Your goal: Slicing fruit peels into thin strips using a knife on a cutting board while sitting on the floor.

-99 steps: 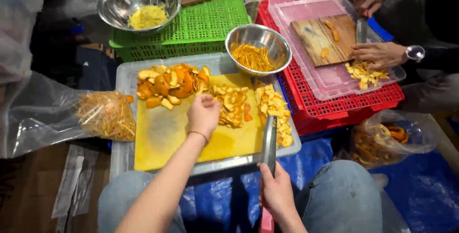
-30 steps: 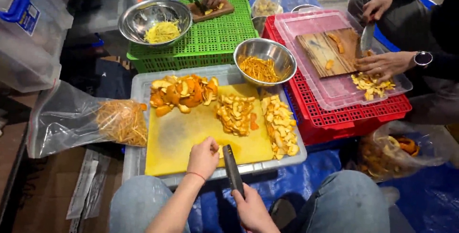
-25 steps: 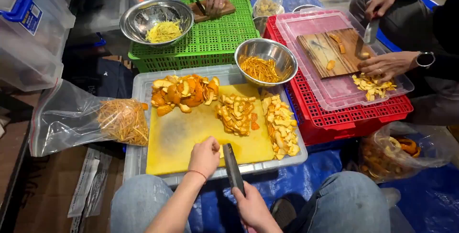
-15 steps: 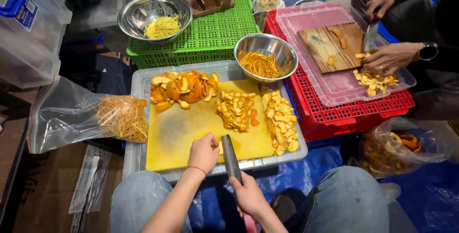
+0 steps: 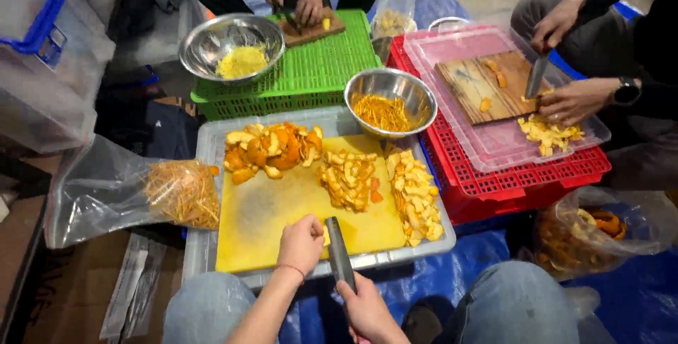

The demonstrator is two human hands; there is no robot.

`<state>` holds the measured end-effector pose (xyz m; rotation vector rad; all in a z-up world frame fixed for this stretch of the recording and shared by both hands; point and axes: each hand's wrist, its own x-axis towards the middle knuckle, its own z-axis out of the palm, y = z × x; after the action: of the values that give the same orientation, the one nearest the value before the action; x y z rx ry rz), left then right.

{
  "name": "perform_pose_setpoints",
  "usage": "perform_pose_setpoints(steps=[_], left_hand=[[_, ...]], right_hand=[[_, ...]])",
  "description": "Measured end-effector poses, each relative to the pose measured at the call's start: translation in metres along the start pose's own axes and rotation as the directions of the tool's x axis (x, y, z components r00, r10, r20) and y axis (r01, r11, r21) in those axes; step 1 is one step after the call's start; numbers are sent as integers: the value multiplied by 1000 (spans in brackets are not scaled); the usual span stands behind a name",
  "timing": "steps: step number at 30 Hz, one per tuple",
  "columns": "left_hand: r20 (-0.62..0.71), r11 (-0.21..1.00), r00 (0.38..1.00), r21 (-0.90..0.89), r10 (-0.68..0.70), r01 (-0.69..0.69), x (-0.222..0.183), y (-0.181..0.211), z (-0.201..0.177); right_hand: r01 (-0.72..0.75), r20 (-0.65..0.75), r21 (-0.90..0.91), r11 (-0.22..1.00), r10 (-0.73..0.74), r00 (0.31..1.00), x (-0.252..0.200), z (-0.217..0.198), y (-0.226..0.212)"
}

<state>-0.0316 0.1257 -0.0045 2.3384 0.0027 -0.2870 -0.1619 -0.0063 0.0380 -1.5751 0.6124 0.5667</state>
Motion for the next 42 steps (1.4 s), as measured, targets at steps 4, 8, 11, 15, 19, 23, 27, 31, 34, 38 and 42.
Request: perform_pose_setpoints(steps=[4,8,11,15,19,23,27,31,34,38,42], left_hand=[[-9,1000,1000,-5,24,-24,-2,-4,-1],[-47,999,998,-11,46,-47,6,-14,10],[-56,998,997,-33,50,-52,3,-13,7],[-28,998,1000,-60,11,-13,-3,-5,0],[-45,997,999,-79,10,-14,-4,-3,-3],[-27,992,999,-127,-27,24,-9,2,-8],[-53,994,999,-110,-12,6,-8,-3,-6],[-54,993,998,-115,8,-14,-12,1,-7],[-48,989,999,-148,-23,16,-12,5,-11],[-57,994,998,-107,29,-35,-8,-6,-3],[-148,986,980,-80,133,-146,3,-25,16]], right_hand=[[-12,29,-12,1000,12,999,-2,5,0],[62,15,5,998,-62,998,1,4,3],[74,3,-73,995,-74,997,-8,6,-6],[72,-30,-130,989,-77,997,-7,4,3],[96,-6,-166,981,-99,995,7,3,3],[138,-61,-395,909,-175,983,3,1,9],[162,-42,-500,851,-210,977,19,-3,16],[170,-48,-539,825,-231,972,32,-2,28],[209,-28,-532,821,-264,964,24,-8,26],[193,-10,-583,789,-244,970,20,-13,26],[221,-68,-531,818,-300,951,14,-11,44]])
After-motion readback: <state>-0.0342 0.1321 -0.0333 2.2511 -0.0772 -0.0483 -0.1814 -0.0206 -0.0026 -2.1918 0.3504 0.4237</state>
